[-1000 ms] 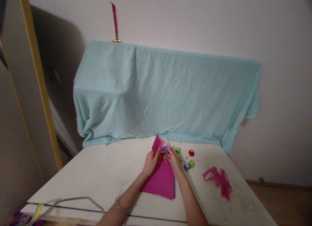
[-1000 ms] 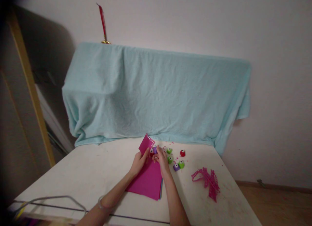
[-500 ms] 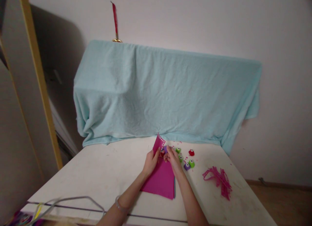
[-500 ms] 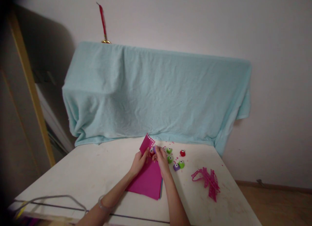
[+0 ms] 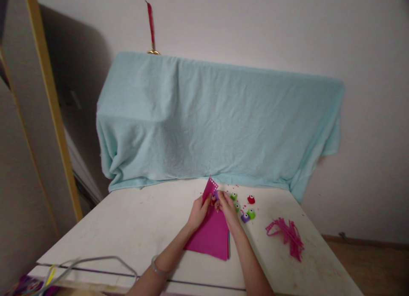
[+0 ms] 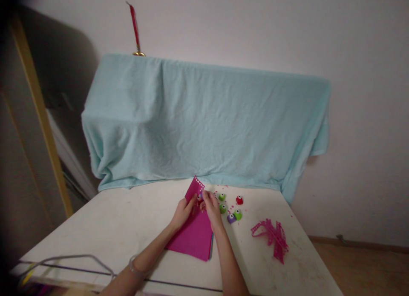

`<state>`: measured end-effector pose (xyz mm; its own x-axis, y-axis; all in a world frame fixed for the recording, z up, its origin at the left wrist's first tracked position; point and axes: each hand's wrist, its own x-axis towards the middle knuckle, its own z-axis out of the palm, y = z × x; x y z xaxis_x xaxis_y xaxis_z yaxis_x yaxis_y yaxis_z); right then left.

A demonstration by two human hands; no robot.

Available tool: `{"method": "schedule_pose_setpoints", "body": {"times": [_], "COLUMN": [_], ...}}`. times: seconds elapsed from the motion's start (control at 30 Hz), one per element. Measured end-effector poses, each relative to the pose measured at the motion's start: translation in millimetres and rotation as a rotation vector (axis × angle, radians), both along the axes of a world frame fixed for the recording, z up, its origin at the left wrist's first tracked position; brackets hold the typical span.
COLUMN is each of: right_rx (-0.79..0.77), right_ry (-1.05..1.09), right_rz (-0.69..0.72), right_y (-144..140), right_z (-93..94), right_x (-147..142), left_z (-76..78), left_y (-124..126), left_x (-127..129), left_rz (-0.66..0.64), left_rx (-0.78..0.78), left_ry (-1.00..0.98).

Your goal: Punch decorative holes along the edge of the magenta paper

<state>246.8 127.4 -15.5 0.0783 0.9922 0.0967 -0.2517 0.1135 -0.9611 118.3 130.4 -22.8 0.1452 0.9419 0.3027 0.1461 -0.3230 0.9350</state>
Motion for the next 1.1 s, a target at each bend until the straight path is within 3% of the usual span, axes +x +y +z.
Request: {"method": "schedule_pose_setpoints", "body": {"times": [0.7,1.1], "right_rx": [0.010,0.029], "right_ry": [-0.013,-0.095], "right_rz": [0.143,0.145], "right_y": [-3.4,-1.8], "right_z": [4.2,1.2], "right_x": [-0.3,1.3], "left_z": [-5.1,-8.2], "left_y": [4.7,5.0], "left_x": [-1.9,-2.7], "left_rz": [-0.051,-0.093], "left_rx": [0.009,-0.059], "left_ry": [0.014,-0.046]}}
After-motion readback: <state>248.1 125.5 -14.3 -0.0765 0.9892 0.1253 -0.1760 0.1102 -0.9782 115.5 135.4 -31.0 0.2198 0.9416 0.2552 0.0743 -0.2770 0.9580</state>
